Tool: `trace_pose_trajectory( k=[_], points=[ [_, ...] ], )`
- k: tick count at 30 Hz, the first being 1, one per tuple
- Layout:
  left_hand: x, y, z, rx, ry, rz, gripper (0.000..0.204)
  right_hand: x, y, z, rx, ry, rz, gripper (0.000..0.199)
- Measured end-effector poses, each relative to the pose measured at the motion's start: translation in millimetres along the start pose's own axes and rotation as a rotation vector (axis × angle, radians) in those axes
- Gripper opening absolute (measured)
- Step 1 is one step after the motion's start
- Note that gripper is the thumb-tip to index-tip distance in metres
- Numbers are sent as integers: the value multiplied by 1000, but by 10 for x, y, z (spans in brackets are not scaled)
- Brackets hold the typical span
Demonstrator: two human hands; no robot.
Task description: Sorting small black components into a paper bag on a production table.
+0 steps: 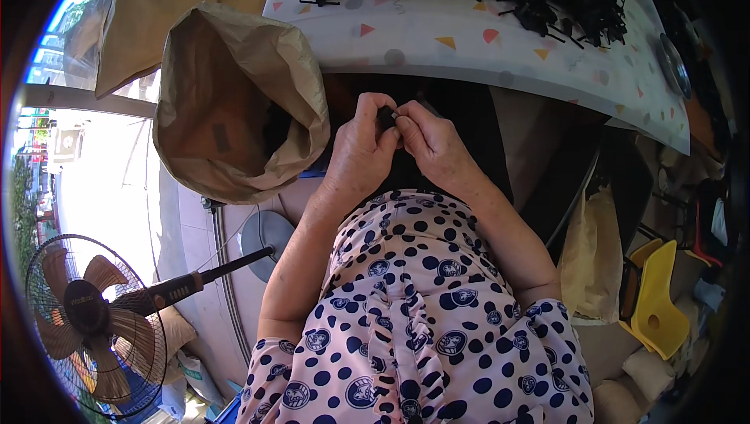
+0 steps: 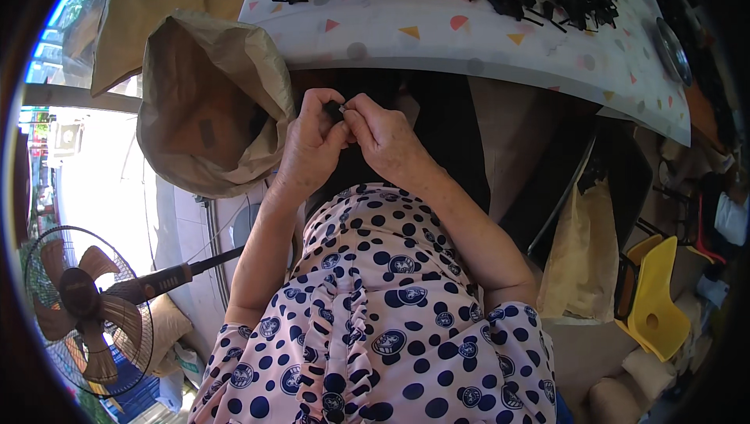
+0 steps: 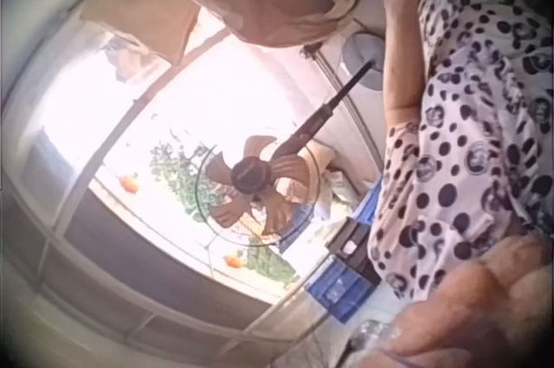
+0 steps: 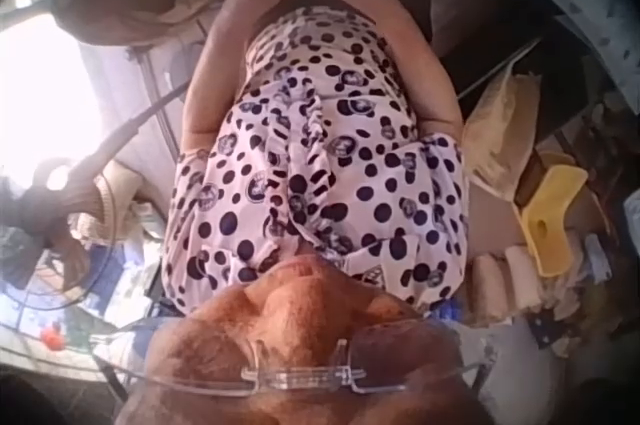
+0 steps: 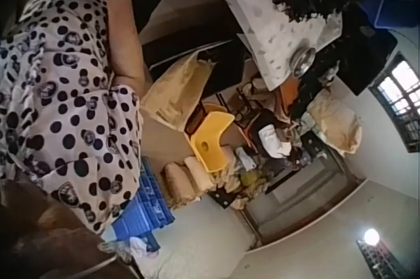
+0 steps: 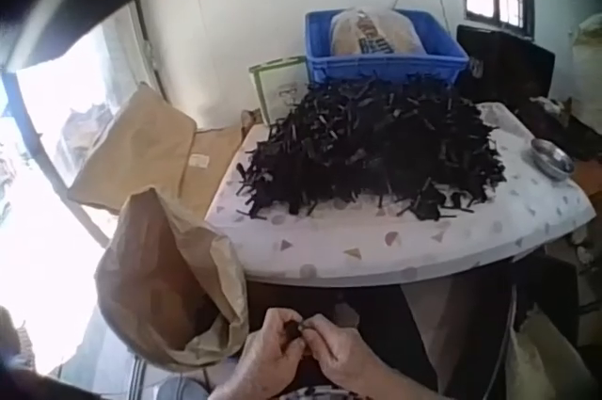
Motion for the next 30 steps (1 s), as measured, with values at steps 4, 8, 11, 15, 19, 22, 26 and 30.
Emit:
trace_pose_trajectory(
  k=[4,8,11,15,19,22,26,30],
  points=[
    [-15,87,220,281,-154,89,30,21,-14,-18,-65,58,62,15],
    [-3,114,280,299,-215,107,30,40,-10,-13,-13,55,103,16],
    [30,181,171,193,-43,135,27,79,24,-1,190,95,87,19],
    [33,231,26,-916,90,56,19,75,-9,138,536,-78,47,20],
    [-13,138,-28,-1202,222,-6,28,67,29,32,590,-31,22,16],
    [-64,81,-87,-1098,282,-28,35,95,45,21,574,-27,-15,16],
    [-121,-60,6,-972,243,-208,37,133,97,51,652,-82,2,18],
    [-130,-127,53,-948,176,-356,42,92,1,111,676,-227,-228,26]
  ],
)
Point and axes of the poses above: each hand's wrist, its own x-axis towards the middle knuckle, its own y-axis out of the back of the hand, z = x × y, the point moved 9 cm from there along x, towards the middle knuckle, and after that the axes turned 4 degrees about x, right-handed, at the moved point
